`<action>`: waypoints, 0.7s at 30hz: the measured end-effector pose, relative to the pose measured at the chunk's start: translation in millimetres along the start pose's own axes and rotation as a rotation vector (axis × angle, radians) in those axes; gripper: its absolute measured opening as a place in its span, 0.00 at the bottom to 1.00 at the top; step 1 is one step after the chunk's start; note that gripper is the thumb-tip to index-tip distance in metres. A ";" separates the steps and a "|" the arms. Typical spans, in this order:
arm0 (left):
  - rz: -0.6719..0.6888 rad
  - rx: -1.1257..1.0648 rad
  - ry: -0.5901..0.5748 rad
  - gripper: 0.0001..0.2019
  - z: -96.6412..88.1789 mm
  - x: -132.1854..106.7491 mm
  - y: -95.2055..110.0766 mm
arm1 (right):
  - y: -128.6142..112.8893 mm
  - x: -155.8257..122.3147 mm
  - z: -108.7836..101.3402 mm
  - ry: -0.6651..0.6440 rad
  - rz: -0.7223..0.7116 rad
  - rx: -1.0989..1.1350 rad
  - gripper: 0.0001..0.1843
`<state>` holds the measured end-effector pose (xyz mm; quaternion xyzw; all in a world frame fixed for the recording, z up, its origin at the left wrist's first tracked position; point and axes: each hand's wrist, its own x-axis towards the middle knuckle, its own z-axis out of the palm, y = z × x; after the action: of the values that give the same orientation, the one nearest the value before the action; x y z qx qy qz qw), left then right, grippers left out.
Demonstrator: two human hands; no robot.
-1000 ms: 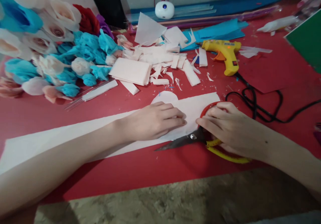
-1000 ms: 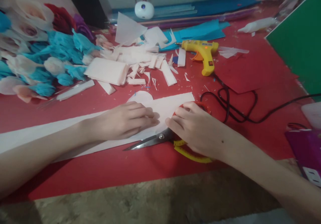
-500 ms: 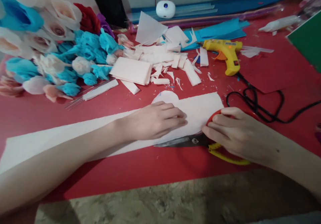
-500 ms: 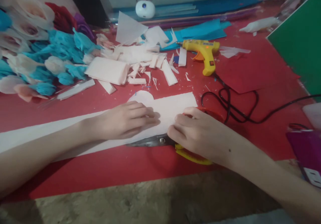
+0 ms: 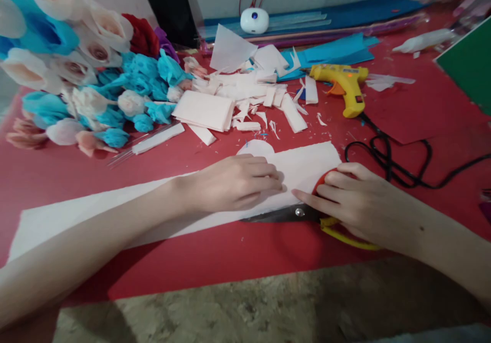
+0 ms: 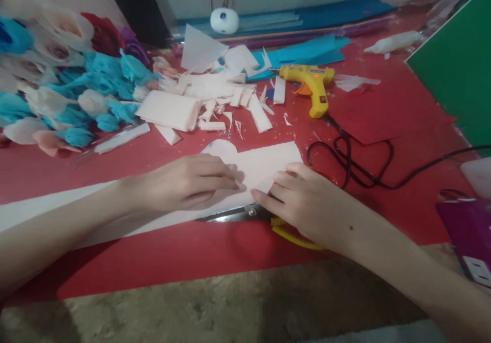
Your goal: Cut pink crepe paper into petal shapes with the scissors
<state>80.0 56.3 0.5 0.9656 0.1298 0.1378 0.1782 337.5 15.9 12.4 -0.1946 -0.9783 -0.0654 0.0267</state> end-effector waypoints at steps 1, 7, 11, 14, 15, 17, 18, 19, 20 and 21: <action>0.003 -0.005 0.000 0.15 -3.2 -0.4 1.4 | 1.8 -1.7 0.5 -0.003 -0.002 0.003 0.22; 0.017 0.025 -0.018 0.15 -14.9 -14.2 9.0 | 14.2 -18.5 4.6 0.014 0.012 0.001 0.22; 0.022 0.049 0.011 0.14 -12.7 -25.8 9.0 | 20.5 -27.9 3.0 -0.022 0.004 -0.023 0.22; 0.012 0.069 0.002 0.14 -5.3 -31.0 7.0 | 22.1 -32.0 0.4 -0.033 0.010 -0.032 0.23; 0.005 0.079 0.004 0.14 -2.5 -32.1 6.3 | 21.8 -33.0 -0.4 -0.042 0.016 -0.036 0.24; 0.000 0.102 0.016 0.13 2.4 -33.2 5.2 | 19.9 -34.5 -1.3 -0.061 0.019 -0.036 0.26; 0.002 0.111 0.022 0.13 4.1 -33.5 4.8 | 18.3 -35.1 -1.5 -0.071 0.019 -0.042 0.28; 0.007 0.117 0.023 0.13 5.1 -33.5 4.5 | 16.5 -35.8 -1.3 -0.091 0.031 -0.051 0.29; 0.011 0.124 0.021 0.13 5.6 -33.4 4.4 | 14.7 -36.5 -1.0 -0.104 0.047 -0.060 0.31; 0.014 0.130 0.022 0.13 5.6 -33.3 4.4 | 12.8 -37.1 -0.5 -0.116 0.065 -0.069 0.33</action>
<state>51.8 40.6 -10.2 0.9745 0.1338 0.1407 0.1127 376.7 13.6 11.5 -0.2304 -0.9686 -0.0870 -0.0346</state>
